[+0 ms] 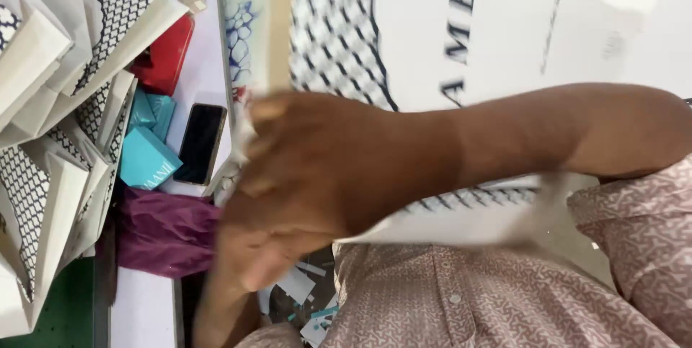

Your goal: The person picks up large printed sheets of paper and folds them by hand along pre-creased lines to form flat paper shopping bags.

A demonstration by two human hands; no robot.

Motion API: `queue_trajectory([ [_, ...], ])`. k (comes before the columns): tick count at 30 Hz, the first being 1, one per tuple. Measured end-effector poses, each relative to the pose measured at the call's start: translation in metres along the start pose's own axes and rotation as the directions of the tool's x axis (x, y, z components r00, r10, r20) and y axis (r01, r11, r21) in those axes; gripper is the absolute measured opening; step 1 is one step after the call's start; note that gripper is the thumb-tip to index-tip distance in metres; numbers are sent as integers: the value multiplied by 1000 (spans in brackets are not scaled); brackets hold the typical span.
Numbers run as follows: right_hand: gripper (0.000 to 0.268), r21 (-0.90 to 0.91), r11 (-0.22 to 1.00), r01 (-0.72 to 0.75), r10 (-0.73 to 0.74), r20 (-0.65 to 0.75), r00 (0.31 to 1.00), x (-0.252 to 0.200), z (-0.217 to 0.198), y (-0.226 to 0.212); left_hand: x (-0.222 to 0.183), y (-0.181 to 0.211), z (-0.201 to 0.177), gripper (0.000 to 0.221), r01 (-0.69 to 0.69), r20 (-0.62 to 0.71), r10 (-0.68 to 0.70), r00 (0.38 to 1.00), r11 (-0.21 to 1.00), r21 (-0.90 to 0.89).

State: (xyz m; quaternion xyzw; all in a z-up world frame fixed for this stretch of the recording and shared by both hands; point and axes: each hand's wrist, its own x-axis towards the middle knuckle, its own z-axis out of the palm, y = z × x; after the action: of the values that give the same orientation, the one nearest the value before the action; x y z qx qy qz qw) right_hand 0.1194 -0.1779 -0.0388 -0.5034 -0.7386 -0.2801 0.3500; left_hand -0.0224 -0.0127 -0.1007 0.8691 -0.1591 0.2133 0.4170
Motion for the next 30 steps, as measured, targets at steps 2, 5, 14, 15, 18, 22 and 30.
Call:
queue_trajectory([
  [2, 33, 306, 949, -80, 13, 215, 977, -2, -10, -3, 4, 2, 18, 19, 173, 64, -163, 985, 959, -223],
  [5, 40, 143, 986, 83, -120, 273, 955, -4, -35, 16, 43, 26, 49, 21, 503, 63, -528, 847, 757, -417],
  [14, 8, -364, 910, 200, 122, 695, 708, -13, 7, -23, -150, -152, 157, 27, 102, -119, -116, 986, 987, -121],
  [15, 8, -367, 908, 200, 122, 691, 713, -18, 12, -26, -147, -153, 160, 27, 100, -117, -113, 987, 988, -115],
  [18, 51, 235, 952, -195, -88, 823, 562, -35, 16, -39, -120, -147, 162, 33, -143, -223, 188, 956, 969, 201],
  [22, 49, 154, 954, 258, -298, 371, 880, -51, -8, -51, -70, -108, 129, 30, -183, -394, 366, 843, 884, 430],
  [30, 41, -675, 524, 519, -387, 355, 851, -58, 7, -47, -59, -72, 128, 22, -61, -429, 218, 876, 935, 350],
])
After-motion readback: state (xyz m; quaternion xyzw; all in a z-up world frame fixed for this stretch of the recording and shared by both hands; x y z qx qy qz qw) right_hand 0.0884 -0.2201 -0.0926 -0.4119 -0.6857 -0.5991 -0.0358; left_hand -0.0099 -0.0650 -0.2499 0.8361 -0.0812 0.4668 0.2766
